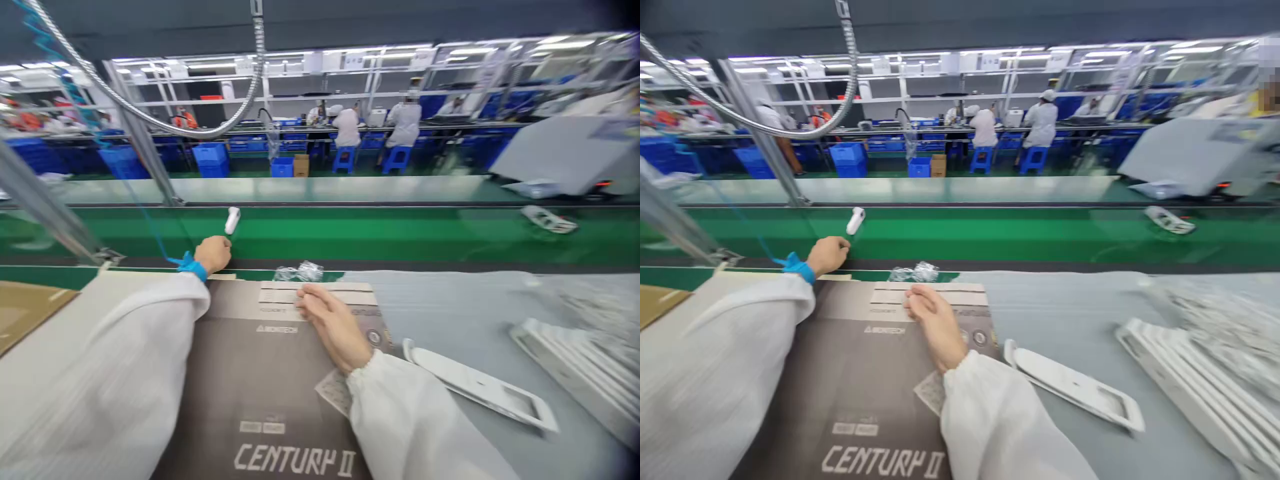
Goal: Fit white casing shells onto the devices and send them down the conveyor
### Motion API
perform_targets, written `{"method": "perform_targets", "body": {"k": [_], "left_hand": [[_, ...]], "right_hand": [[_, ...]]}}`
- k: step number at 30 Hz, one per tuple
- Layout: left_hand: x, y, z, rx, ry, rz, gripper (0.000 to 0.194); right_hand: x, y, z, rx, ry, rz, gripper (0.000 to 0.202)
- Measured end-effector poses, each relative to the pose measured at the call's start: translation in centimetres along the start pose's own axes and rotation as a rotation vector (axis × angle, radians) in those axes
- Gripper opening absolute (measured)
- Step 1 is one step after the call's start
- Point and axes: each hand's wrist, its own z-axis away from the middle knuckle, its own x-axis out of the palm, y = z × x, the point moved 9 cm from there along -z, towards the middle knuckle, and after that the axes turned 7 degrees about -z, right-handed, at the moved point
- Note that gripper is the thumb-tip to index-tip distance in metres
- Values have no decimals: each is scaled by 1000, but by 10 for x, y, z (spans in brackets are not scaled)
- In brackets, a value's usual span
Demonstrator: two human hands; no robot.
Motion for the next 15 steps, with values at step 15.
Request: {"method": "perform_targets", "body": {"k": [15], "left_hand": [[39, 67, 127, 175, 160, 384, 27]], "right_hand": [[-150, -133, 127, -130, 106, 1498, 28]]}}
